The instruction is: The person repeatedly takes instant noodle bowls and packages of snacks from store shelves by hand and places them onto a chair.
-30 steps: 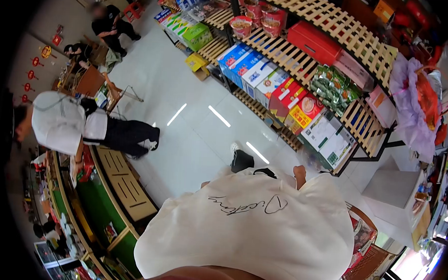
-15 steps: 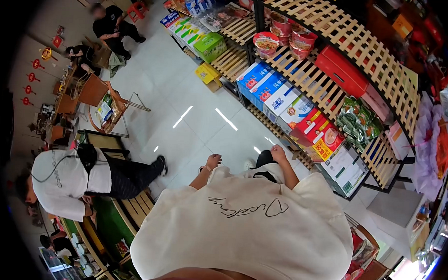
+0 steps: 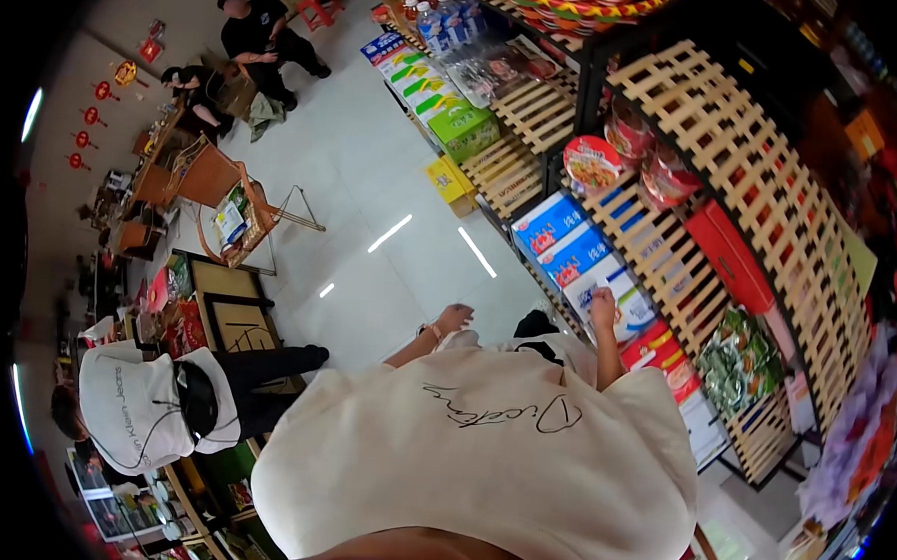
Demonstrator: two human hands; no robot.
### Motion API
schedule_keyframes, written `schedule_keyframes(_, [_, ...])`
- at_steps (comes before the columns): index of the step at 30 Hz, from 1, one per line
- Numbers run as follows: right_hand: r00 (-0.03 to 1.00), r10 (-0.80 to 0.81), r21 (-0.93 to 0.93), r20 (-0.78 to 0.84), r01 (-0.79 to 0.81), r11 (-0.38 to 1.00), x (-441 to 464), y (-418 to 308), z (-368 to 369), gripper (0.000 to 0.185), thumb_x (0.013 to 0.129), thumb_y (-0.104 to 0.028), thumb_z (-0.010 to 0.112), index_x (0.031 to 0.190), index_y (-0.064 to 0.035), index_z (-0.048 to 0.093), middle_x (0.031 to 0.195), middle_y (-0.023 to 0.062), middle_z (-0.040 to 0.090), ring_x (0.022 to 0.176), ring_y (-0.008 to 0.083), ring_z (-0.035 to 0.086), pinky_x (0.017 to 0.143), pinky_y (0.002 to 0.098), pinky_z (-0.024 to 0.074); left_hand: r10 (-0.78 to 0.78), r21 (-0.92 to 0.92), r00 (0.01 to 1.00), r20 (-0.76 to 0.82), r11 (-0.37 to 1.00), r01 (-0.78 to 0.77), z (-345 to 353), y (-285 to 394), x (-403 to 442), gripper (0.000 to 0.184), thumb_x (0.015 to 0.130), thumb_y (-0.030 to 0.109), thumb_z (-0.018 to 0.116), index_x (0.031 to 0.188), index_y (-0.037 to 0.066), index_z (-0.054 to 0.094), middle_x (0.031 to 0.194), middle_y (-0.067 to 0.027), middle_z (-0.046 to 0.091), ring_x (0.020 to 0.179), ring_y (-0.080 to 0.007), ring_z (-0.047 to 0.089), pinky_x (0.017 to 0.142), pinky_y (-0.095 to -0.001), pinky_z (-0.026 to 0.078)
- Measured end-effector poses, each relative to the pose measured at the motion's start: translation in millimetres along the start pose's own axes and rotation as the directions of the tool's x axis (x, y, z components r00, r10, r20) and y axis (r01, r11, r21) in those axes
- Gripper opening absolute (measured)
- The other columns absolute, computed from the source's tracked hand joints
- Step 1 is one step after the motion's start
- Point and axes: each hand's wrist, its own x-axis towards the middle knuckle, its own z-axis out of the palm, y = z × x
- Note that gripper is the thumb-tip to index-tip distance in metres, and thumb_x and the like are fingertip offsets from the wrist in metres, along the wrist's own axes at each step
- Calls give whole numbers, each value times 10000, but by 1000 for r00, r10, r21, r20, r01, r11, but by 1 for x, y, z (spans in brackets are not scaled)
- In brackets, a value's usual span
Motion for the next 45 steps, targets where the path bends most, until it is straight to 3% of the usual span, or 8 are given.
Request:
schedule_keyframes(8, [978,-151,313,-147,190,931,119,-173,21,225,853,-201,500,1017,-50,468,856,22,498,717,100,467,631,216,389,626,86,779,-32,779,-622,47,232,131,322,791,217,535,1016,-14,536,970,-159,598,917,-254,565,798,-311,429])
schedule_keyframes(17, [956,-64,368,-286,171,914,162,-217,61,448,844,-134,503,1253,-37,347,1190,140,446,1063,200,444,887,282,349,444,-322,820,362,885,-336,98,396,143,543,768,209,577,1206,-45,380,1091,-139,513,936,-187,525,762,-264,434])
schedule_keyframes(24, [815,-159,12,-557,199,980,163,-187,79,420,726,28,500,1136,-15,421,781,60,579,584,146,546,549,236,444,310,-324,830,464,931,-167,84,404,157,398,762,245,599,1087,43,489,795,-30,556,659,-76,501,515,-207,409])
schedule_keyframes(26, [898,117,371,-424,54,927,136,-200,84,359,663,58,574,996,-14,461,710,50,562,535,137,517,461,260,428,357,-410,780,514,901,-142,77,387,165,330,798,156,572,1085,23,480,886,-53,558,761,-112,529,633,-226,445])
schedule_keyframes(27, [787,-82,277,-612,311,909,128,-187,98,350,641,74,590,957,-24,474,751,60,554,580,134,521,476,271,438,422,-384,720,550,894,-231,69,374,173,313,799,124,567,1079,16,479,923,-61,556,827,-122,527,699,-234,443])
schedule_keyframes(31, [774,93,275,-626,108,955,36,-168,128,278,645,-23,686,841,-44,490,754,22,500,661,128,511,562,250,449,466,-170,638,612,866,-470,29,330,166,206,769,93,585,956,21,534,787,-22,550,675,-74,482,588,-212,407])
schedule_keyframes(40, [498,774,798,-390,-236,554,-149,-174,188,356,678,-79,713,949,-54,483,722,13,521,646,122,531,556,253,471,-99,292,491,866,896,-334,3,275,93,139,770,142,625,787,6,600,703,-6,577,624,-66,527,540,-191,420])
schedule_keyframes(45, [450,740,841,-500,47,539,-211,-176,184,322,703,-77,692,944,-37,484,742,18,552,665,120,553,587,237,483,-230,334,269,935,822,-462,45,293,36,88,785,114,604,775,26,595,701,-1,580,620,-54,529,532,-176,418])
